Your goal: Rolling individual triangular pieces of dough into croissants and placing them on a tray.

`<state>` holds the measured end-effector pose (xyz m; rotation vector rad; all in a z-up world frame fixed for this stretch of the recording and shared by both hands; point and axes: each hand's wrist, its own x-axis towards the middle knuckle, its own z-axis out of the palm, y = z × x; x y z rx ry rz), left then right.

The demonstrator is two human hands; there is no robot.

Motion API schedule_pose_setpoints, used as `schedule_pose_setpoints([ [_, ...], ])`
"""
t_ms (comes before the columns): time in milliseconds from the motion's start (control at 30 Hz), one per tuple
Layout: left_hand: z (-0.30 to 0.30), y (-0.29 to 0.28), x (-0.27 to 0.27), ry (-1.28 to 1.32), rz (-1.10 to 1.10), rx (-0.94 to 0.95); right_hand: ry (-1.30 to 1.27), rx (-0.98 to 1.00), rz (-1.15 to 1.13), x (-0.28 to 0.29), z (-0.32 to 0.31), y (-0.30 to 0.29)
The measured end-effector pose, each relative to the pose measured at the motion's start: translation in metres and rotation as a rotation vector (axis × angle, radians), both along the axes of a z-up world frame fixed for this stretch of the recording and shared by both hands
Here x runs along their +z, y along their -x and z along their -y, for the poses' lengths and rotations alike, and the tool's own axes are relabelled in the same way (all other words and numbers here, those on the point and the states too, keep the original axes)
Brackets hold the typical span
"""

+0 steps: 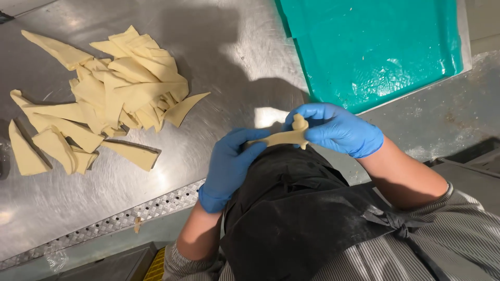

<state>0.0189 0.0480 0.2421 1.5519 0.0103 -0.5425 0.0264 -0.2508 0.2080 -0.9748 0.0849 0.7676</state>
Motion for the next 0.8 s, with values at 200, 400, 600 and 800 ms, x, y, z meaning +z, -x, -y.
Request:
schedule_pose_setpoints([
  [200,-0.008,0.0,0.0,-0.002,-0.001,0.021,-0.106,0.004,-0.008,0.004,0.007,0.001],
  [400,0.006,0.002,0.005,0.018,-0.045,-0.003,0.053,0.01,0.045,0.009,-0.005,0.005],
  [600,0.009,0.001,0.005,0.036,-0.081,0.033,-0.004,-0.039,0.006,0.008,0.007,0.01],
  [800,0.015,0.003,-0.002,0.054,-0.067,0.027,-0.018,-0.087,-0.007,-0.002,0.002,0.022],
])
